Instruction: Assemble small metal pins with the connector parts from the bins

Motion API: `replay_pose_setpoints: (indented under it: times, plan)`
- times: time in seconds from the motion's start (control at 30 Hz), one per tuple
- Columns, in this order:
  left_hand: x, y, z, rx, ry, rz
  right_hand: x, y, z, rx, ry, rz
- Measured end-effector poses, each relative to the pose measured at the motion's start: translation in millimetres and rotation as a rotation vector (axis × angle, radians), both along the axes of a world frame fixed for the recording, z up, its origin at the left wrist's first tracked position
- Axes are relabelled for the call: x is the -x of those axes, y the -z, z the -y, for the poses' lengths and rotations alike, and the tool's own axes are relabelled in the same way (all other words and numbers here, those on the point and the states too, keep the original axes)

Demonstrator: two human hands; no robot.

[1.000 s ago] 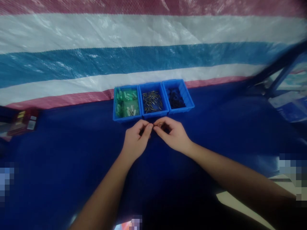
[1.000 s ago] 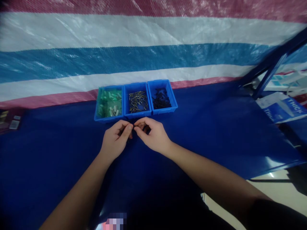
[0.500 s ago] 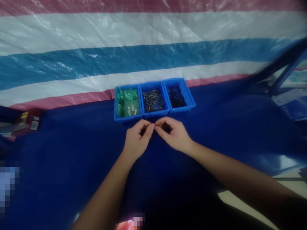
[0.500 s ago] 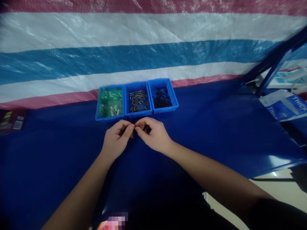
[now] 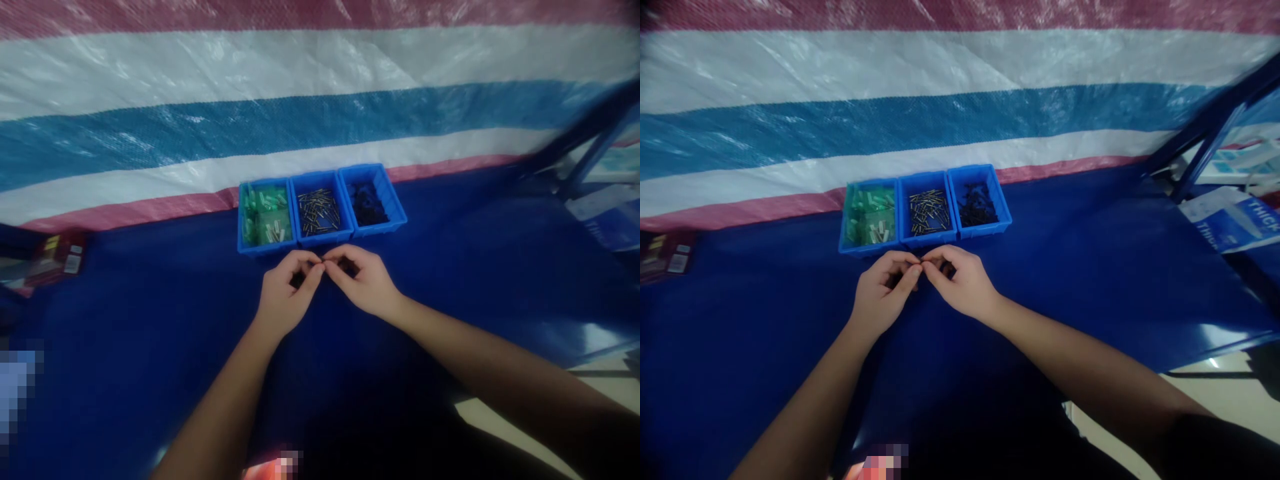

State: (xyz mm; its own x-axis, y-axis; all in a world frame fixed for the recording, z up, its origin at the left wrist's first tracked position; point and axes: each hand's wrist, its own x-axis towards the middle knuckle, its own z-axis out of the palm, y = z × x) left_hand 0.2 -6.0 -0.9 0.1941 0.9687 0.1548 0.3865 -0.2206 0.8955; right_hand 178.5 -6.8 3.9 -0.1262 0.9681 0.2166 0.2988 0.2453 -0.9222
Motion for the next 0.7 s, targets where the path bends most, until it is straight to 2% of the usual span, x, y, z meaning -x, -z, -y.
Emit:
replay_pose_setpoints:
  times: [0.27,0.7]
  plan:
    - [-1.1,2.5,0.5,-0.153,0.011,-0.106,-0.4,-0.8,-0.1,0.074,-0.004,-0.043]
    - [2.2,-2.1,0.4,-0.091,-0.032,-0.128,-1.1,-4.8,1.0,0.114,-0.038,-0.042]
